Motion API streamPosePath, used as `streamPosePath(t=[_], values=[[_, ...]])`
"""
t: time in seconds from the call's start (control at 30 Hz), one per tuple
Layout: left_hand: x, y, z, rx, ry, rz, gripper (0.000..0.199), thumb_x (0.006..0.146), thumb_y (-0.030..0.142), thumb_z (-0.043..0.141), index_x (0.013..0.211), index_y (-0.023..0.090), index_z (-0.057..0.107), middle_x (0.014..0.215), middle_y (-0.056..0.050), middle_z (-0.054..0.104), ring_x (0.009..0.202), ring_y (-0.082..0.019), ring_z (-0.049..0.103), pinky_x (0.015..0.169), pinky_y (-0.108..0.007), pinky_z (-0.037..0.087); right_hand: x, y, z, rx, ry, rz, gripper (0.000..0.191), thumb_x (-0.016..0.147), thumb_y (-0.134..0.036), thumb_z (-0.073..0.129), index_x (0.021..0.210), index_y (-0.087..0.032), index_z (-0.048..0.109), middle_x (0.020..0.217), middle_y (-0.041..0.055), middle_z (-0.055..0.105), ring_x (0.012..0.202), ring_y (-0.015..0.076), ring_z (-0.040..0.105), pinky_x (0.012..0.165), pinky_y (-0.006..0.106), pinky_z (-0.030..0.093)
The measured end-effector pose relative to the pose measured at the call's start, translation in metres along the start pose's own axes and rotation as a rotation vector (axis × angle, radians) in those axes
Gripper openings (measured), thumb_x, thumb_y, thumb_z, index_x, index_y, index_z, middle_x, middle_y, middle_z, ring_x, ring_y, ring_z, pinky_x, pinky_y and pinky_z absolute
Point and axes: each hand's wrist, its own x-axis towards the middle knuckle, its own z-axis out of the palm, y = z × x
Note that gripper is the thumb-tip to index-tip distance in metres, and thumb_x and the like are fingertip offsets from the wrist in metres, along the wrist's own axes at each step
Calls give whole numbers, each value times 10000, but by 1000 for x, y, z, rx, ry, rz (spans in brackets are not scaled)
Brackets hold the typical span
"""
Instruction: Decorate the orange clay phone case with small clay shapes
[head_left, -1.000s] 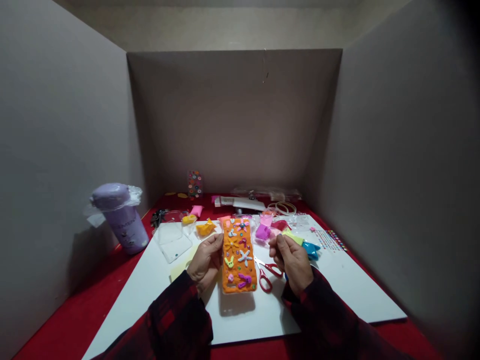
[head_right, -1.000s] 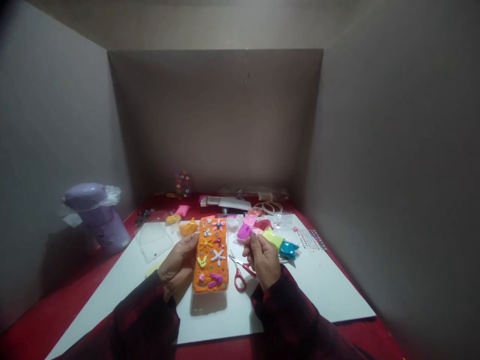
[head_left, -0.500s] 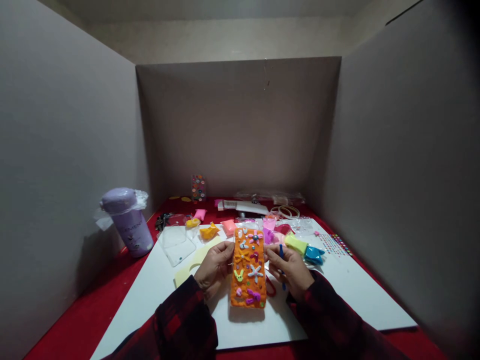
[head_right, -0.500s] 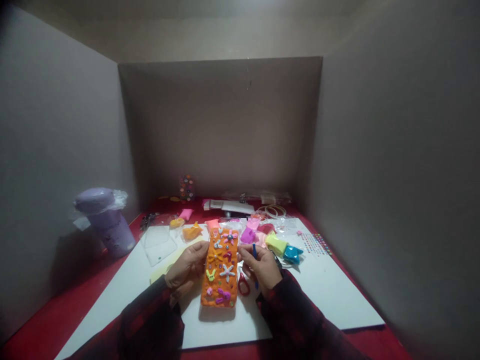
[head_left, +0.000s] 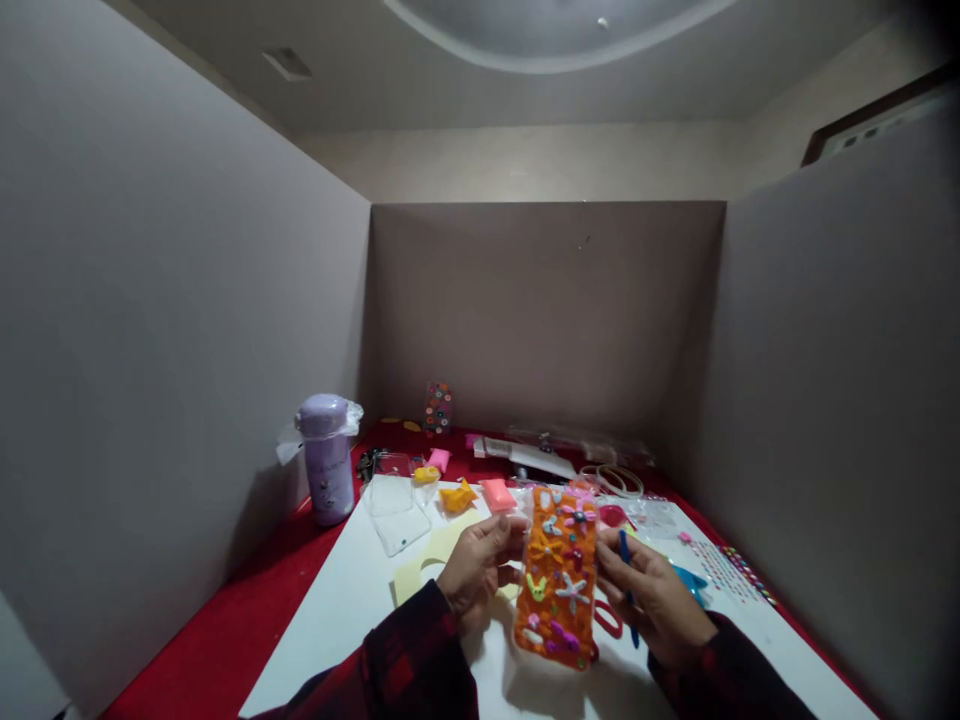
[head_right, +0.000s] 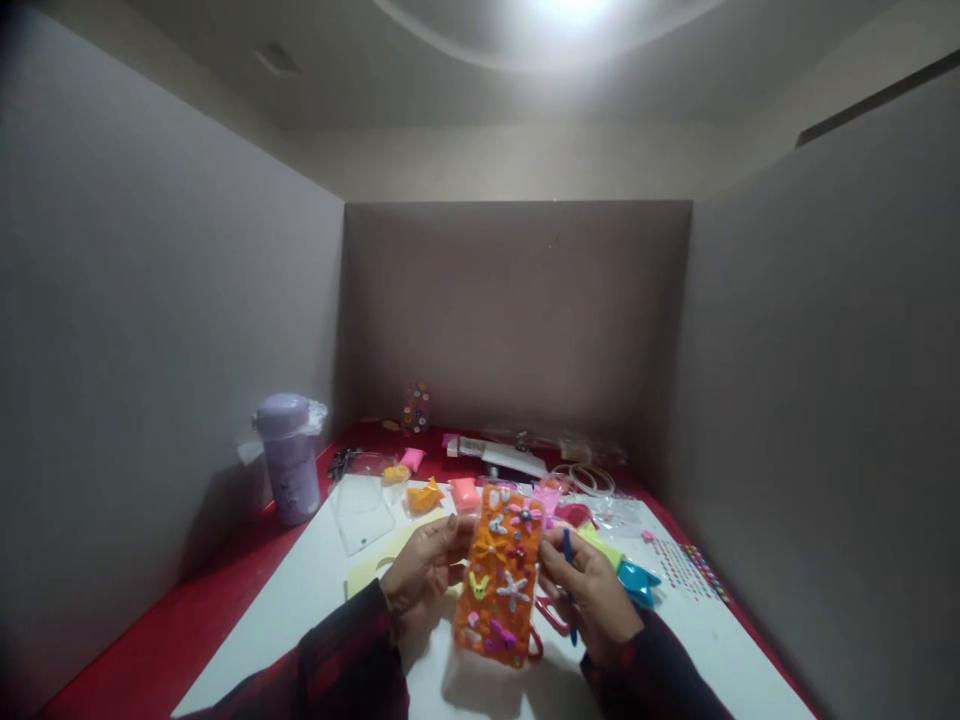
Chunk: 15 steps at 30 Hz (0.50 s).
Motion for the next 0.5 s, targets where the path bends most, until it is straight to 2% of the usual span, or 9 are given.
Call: streamPosePath(t=[0.07,0.17,0.27,0.33,0.43,0.5], values=[[-1,5,2,51,113,40,417,709,486,648,896,117,595,818,-98,655,651,-131,583,545,-220,398,1,-20,-1,-35,23,-43,414,602,-511,741,709,-185,510,482,-69,393,384,19,264,373,141,112],[-5,10,8,155,237,92,378,631,449,718,721,123,550,638,-56,644,482,-85,509,453,-190,320,17,-56,4,-95,60,-138,362,605,-462,757,682,-180,544,497,-49,439,405,32,318,370,145,172],[-14,11,17,198,192,86,397,649,495,675,627,135,510,499,-28,591,382,-73,444,406,-191,288,51,-87,22,-130,76,-276,363,596,-461,760,696,-184,547,478,-40,463,395,51,336,349,170,201],[-23,11,21,244,85,39,477,684,604,572,585,144,494,470,-31,570,358,-81,441,385,-200,288,82,-99,39,-141,77,-351,345,642,-448,733,727,-180,533,485,-47,464,386,46,333,333,163,178],[-38,11,14,360,-21,-41,553,665,692,510,534,156,485,464,-35,548,367,-100,457,371,-217,293,132,-101,65,-178,88,-395,205,814,-328,600,782,-141,520,548,-72,447,382,18,325,320,133,190],[-48,13,1,475,36,-6,456,699,603,567,595,160,544,542,-33,590,471,-126,533,415,-220,338,165,-95,78,-210,101,-391,156,871,-279,532,831,-128,527,585,-77,446,382,10,329,317,126,226]])
